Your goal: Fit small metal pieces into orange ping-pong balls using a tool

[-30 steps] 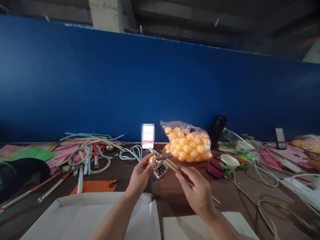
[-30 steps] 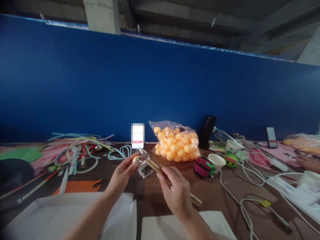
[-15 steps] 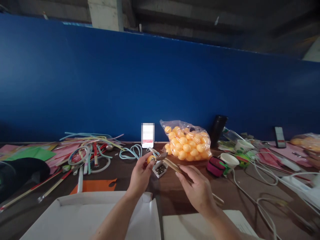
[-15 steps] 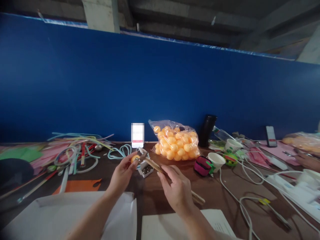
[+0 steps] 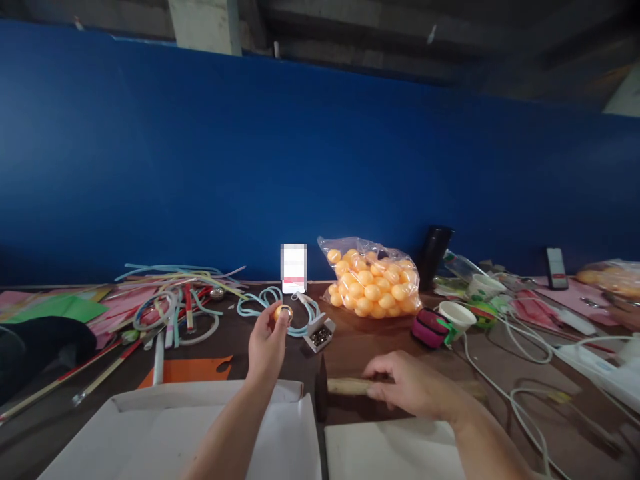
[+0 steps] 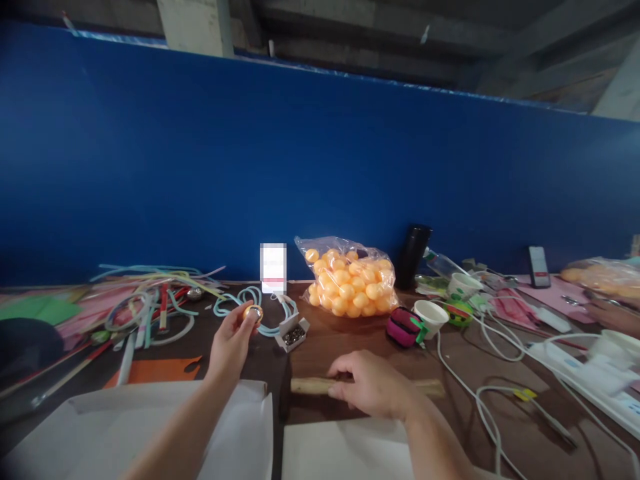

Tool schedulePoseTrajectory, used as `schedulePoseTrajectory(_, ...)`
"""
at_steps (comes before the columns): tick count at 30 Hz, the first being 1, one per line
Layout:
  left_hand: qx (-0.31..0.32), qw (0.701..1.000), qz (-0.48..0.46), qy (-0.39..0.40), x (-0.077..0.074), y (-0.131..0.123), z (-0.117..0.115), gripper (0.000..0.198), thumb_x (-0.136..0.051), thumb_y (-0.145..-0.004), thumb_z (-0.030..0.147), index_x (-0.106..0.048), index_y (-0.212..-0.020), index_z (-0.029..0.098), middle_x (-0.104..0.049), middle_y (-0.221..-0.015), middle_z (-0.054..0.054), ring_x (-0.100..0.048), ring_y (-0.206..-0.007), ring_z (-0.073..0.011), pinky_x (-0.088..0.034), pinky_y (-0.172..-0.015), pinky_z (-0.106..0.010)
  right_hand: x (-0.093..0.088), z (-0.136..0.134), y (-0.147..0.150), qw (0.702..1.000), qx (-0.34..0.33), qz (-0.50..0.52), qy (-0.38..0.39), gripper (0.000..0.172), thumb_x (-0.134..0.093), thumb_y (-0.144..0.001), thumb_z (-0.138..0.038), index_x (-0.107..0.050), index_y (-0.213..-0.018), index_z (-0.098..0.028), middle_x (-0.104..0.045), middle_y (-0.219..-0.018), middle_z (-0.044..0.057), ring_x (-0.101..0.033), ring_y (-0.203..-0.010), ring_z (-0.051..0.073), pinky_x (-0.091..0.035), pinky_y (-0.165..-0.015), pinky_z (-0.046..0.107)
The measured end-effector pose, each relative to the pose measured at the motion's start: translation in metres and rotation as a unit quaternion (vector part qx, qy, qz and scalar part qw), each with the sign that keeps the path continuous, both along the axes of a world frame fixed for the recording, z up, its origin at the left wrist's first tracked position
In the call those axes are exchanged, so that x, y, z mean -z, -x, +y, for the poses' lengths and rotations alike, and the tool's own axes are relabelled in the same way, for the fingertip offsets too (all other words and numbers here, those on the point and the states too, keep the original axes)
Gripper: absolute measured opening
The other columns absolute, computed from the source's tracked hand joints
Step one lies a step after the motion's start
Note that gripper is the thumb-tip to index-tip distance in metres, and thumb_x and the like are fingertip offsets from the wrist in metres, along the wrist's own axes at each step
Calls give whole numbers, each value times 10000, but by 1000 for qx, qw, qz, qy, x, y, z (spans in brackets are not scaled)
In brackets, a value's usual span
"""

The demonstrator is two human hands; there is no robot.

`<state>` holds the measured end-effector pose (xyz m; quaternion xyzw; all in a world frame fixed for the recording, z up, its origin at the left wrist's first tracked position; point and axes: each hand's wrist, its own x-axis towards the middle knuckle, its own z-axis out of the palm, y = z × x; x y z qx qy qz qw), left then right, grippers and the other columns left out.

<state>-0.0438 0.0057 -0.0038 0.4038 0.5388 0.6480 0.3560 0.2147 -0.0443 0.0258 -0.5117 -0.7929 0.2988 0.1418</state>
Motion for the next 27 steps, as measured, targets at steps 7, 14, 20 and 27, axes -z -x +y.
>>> schedulePoseTrajectory(7, 3, 1000, -2, 4, 0, -1, 0, 526, -610, -745, 493, -611, -1148, 155, -684, -936, -76, -631, -808, -187, -485, -754, -326, 4, 4, -3, 996, 15, -32, -80, 129, -688, -697, -301, -744, -813, -299, -739, -785, -11, -671, -682, 179, -422, -546, 214)
schedulePoseTrajectory(14, -17, 993, 107, -36, 6, -1, -2, 483, -560, -796, 474, -590, -1160, 159, -648, -1003, -97, -610, -852, -203, -473, -800, -358, 13, 12, 12, 985, 57, -42, -158, 120, -621, -780, -290, -729, -832, -292, -721, -873, -2, -658, -807, 190, -447, -681, 255)
schedulePoseTrajectory(20, -39, 946, 269, -178, 10, -7, -9, 331, -517, -860, 339, -570, -1155, 200, -580, -1110, -106, -549, -1026, -225, -451, -874, -378, 17, 24, 39, 967, 146, 15, -209, 190, -538, -852, -258, -709, -934, -243, -724, -936, 22, -659, -870, 184, -464, -781, 268)
schedulePoseTrajectory(27, -31, 926, 316, -203, 9, -9, -13, 311, -522, -864, 282, -551, -1163, 202, -575, -1111, -102, -546, -1033, -224, -445, -900, -390, -2, 52, 80, 967, 139, -107, -182, 168, -555, -846, -322, -716, -886, -294, -730, -875, -7, -668, -868, 184, -446, -679, 236)
